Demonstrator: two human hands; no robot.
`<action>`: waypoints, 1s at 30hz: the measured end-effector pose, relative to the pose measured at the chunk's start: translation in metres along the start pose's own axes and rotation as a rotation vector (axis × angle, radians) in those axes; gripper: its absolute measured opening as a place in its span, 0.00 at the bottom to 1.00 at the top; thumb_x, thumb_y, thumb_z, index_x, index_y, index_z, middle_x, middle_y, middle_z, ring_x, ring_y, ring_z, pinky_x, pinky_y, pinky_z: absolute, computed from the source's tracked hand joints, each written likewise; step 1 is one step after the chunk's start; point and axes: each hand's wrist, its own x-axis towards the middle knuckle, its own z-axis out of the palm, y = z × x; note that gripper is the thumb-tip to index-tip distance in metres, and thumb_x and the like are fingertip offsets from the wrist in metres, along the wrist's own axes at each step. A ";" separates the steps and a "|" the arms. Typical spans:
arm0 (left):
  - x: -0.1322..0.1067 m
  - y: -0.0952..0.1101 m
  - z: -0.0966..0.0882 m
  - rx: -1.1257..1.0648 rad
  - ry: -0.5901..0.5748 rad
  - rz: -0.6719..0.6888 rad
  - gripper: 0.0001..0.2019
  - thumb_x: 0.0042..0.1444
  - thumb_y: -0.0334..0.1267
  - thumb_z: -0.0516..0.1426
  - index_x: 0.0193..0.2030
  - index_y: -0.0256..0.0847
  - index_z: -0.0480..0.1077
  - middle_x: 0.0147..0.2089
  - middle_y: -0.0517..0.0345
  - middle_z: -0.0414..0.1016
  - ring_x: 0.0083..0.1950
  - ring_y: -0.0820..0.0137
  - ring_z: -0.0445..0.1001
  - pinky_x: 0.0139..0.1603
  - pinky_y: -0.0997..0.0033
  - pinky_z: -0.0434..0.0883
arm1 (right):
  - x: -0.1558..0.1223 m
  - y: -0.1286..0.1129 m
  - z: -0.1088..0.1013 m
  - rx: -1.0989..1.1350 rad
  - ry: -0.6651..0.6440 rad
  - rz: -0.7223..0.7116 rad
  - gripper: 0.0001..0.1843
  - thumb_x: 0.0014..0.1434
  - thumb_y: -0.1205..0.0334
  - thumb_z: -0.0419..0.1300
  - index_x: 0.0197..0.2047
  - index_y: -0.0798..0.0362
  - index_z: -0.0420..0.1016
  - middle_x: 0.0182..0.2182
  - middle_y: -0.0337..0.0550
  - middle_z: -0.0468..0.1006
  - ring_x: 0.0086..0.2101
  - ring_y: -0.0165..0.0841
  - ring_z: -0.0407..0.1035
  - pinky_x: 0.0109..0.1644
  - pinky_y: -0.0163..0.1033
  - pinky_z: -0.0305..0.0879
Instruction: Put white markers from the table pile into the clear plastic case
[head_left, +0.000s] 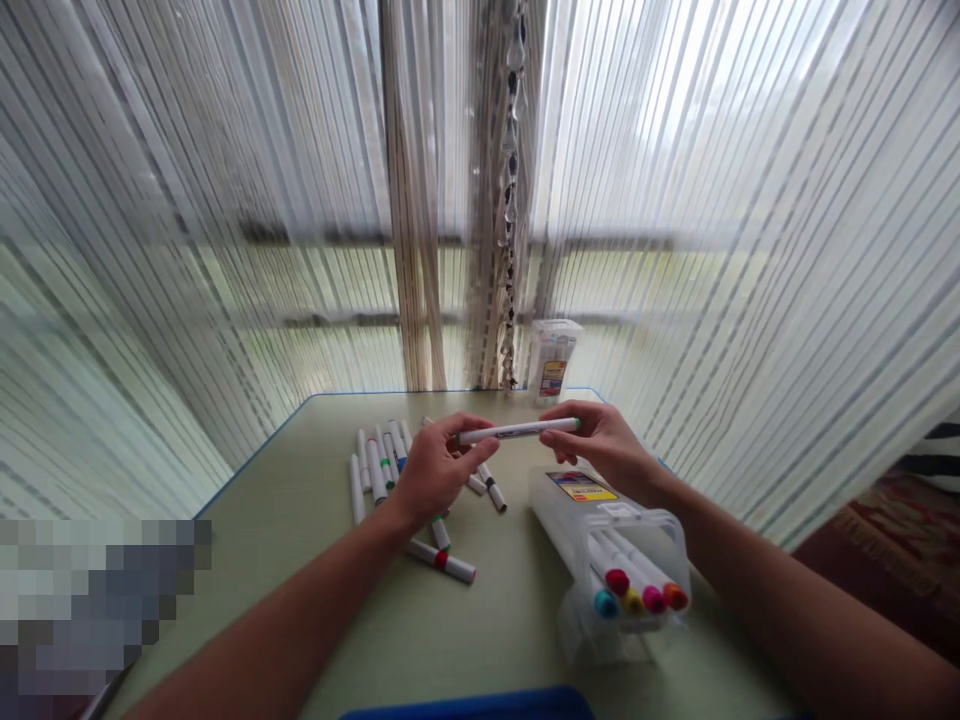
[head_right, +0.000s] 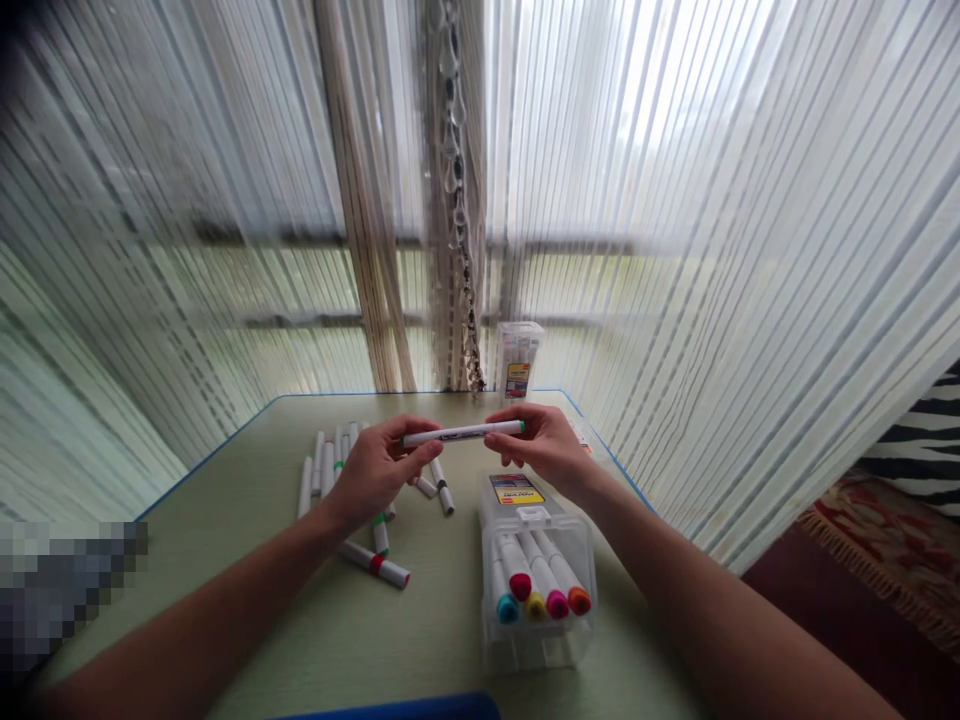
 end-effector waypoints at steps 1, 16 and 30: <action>0.000 0.000 0.000 0.001 0.001 -0.001 0.18 0.50 0.45 0.63 0.43 0.34 0.74 0.27 0.60 0.71 0.23 0.76 0.66 0.22 0.77 0.66 | 0.000 0.001 0.000 0.003 -0.002 0.001 0.21 0.41 0.55 0.74 0.36 0.58 0.78 0.21 0.38 0.73 0.20 0.27 0.66 0.21 0.33 0.58; 0.000 -0.001 -0.001 -0.017 0.024 -0.008 0.19 0.50 0.45 0.63 0.45 0.35 0.73 0.27 0.59 0.72 0.23 0.75 0.69 0.23 0.77 0.68 | 0.001 0.001 0.000 -0.027 0.002 -0.019 0.21 0.43 0.53 0.72 0.37 0.58 0.78 0.20 0.38 0.72 0.20 0.27 0.65 0.20 0.32 0.58; 0.001 -0.003 -0.001 -0.017 0.022 0.002 0.18 0.50 0.45 0.64 0.44 0.36 0.73 0.26 0.61 0.72 0.22 0.76 0.68 0.22 0.77 0.67 | 0.002 0.005 -0.002 -0.013 -0.010 -0.016 0.24 0.42 0.54 0.73 0.40 0.58 0.78 0.22 0.39 0.75 0.20 0.27 0.67 0.20 0.32 0.59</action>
